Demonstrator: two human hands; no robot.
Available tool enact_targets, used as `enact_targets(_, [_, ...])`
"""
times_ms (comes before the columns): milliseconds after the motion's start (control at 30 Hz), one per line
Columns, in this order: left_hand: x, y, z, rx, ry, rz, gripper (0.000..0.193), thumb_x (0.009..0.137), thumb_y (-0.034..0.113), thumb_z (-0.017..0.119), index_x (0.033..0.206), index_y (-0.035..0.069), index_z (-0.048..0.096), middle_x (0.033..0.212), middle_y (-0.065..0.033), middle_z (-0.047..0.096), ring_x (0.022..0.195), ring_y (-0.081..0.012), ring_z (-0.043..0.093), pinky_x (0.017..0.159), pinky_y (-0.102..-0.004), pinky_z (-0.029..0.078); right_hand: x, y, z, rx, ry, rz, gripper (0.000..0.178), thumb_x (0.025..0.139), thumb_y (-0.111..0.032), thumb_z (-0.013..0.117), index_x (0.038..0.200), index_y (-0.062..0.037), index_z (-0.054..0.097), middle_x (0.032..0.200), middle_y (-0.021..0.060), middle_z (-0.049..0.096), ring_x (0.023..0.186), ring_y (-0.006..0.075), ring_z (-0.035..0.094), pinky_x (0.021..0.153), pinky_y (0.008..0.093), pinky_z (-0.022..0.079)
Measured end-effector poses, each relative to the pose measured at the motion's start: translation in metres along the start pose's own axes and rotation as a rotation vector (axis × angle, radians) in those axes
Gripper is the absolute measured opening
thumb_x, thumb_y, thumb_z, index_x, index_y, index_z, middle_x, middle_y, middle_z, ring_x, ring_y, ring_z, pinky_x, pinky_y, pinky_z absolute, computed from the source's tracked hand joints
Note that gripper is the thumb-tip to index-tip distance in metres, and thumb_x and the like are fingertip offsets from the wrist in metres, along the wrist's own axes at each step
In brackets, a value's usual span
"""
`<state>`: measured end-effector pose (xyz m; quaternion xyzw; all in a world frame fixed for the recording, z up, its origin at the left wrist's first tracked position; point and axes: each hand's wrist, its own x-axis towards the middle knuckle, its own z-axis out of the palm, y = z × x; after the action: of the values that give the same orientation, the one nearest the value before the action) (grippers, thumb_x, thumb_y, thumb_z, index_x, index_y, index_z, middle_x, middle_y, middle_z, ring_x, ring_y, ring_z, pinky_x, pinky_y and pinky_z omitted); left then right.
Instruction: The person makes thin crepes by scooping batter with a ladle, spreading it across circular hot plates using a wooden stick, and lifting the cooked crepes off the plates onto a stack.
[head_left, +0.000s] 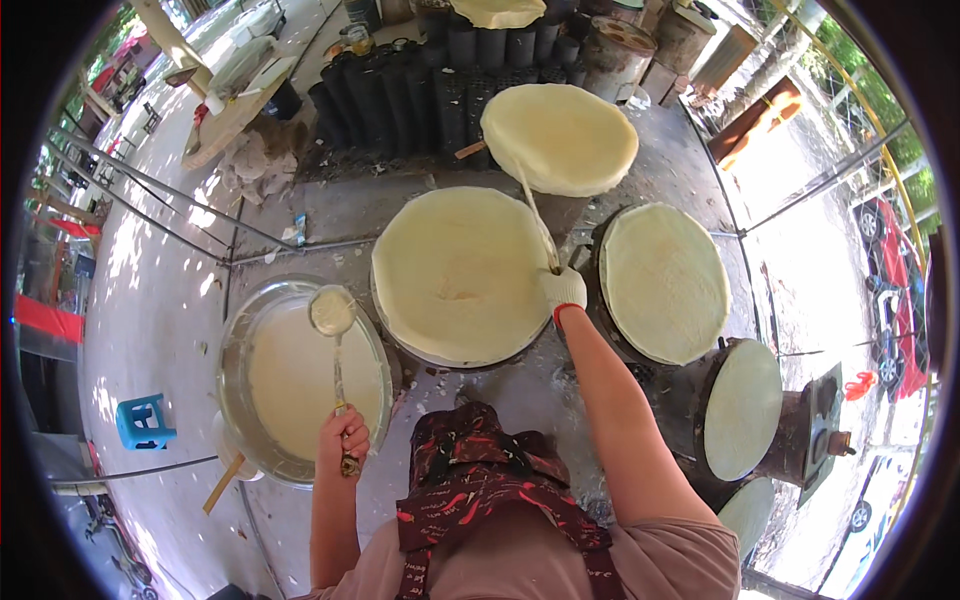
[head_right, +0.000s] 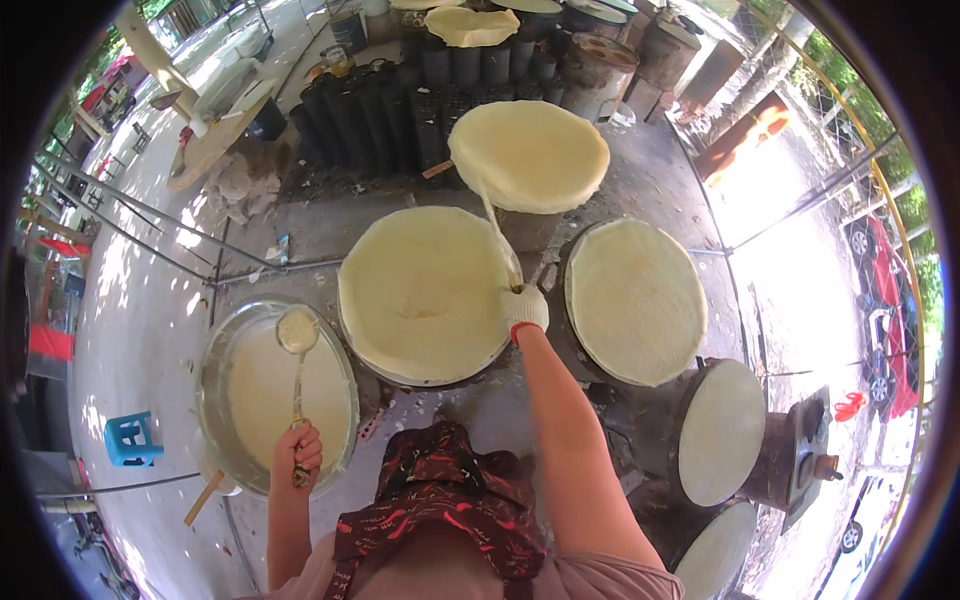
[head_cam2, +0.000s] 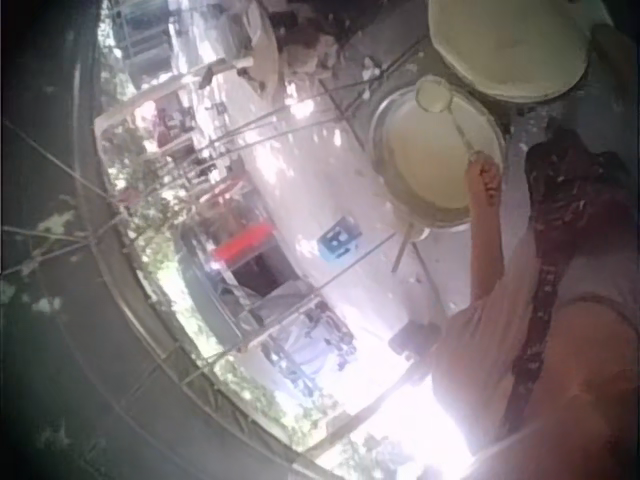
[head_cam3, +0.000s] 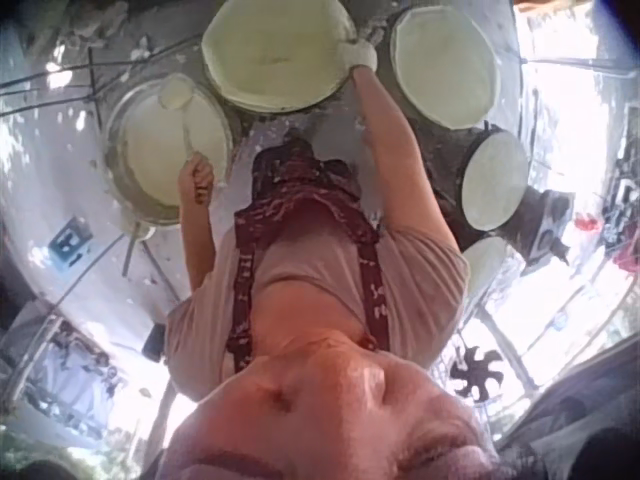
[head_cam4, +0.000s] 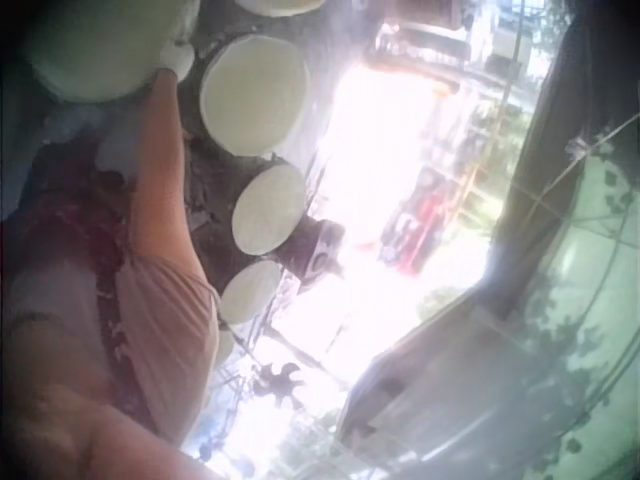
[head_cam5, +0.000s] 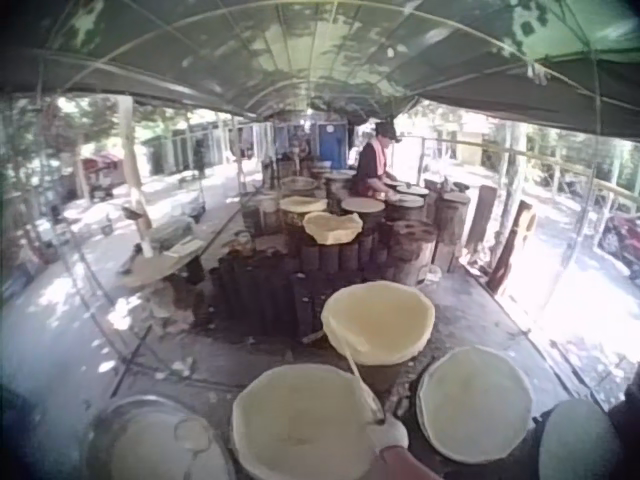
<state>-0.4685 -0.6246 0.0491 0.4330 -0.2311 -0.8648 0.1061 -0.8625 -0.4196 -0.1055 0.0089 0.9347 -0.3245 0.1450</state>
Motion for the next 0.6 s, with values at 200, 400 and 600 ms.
enact_targets(200, [0.016,0.01,0.007,-0.031,0.038,0.026,0.006,0.088,0.006,0.049,0.084,0.008,0.045,0.064,0.0019,0.038,0.043,-0.0039,0.032,0.032,-0.0185,0.028,-0.03,-0.042,-0.045,0.699,0.022,-0.032,0.029,0.078,-0.025,0.065,0.089,0.001,0.066,0.073,0.0044,0.062,0.064,0.0111,0.055,0.061,0.0276,0.045])
enact_targets(400, [0.023,-0.015,0.031,-0.063,-0.069,-0.014,0.014,0.091,0.008,0.048,0.079,0.008,0.042,0.063,0.0022,0.038,0.042,-0.0038,0.032,0.032,-0.0187,0.029,-0.033,0.025,-0.171,1.128,0.208,0.142,0.021,0.08,-0.019,0.067,0.087,0.0,0.065,0.071,-0.0037,0.056,0.061,0.0071,0.05,0.055,0.0244,0.041])
enact_targets(600, [0.026,-0.059,0.096,-0.092,-0.086,-0.055,0.015,0.095,0.009,0.045,0.081,0.007,0.041,0.063,0.0018,0.037,0.042,-0.0038,0.032,0.032,-0.0186,0.028,0.005,0.22,-0.268,0.776,0.418,0.439,0.035,0.076,-0.029,0.068,0.098,-0.0016,0.064,0.074,0.0035,0.062,0.063,0.0134,0.056,0.062,0.028,0.047])
